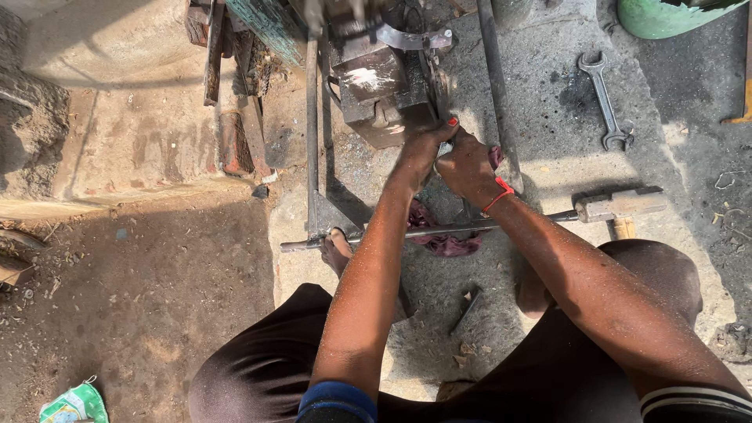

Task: The person operates a manual metal press machine, using a long metal rod to drive the press and a pair of tongs to handle a curved metal piece. They repeatedly position the metal piece under the press and strike it with the rod to shape it.

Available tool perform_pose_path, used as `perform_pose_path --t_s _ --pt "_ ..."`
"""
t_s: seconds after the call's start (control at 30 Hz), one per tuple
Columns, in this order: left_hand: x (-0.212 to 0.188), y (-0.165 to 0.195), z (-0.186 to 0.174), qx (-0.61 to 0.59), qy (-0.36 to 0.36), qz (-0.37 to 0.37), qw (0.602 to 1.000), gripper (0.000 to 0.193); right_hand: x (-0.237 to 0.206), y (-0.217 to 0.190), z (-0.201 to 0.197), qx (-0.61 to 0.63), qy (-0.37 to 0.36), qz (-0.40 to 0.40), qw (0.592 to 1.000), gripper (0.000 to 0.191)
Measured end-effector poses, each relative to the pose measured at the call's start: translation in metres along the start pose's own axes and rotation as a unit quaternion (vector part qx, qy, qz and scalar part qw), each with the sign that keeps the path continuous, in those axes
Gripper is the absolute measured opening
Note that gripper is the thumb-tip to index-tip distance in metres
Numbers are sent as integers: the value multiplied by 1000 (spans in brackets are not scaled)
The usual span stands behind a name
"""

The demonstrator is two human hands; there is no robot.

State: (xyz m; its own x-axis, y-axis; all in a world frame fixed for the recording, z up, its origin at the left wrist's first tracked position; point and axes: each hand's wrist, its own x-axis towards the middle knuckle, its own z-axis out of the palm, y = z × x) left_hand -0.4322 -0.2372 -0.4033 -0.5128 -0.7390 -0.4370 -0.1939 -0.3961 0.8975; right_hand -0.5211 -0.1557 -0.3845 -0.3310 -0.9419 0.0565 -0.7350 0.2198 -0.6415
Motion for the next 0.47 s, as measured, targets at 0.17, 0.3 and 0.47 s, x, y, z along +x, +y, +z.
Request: perform_pose_path --t_s 0.17,0.3,0.47 --pt "-3 -12 17 -21 -21 69 997 42 -14 13 -9 -125 -23 -46 991 43" --pt "4 -27 40 -45 18 105 993 37 -22 26 -25 100 -94 104 985 42" --pt "7 -34 67 -71 22 95 993 39 -23 87 -53 -32 -21 -131 991 37"
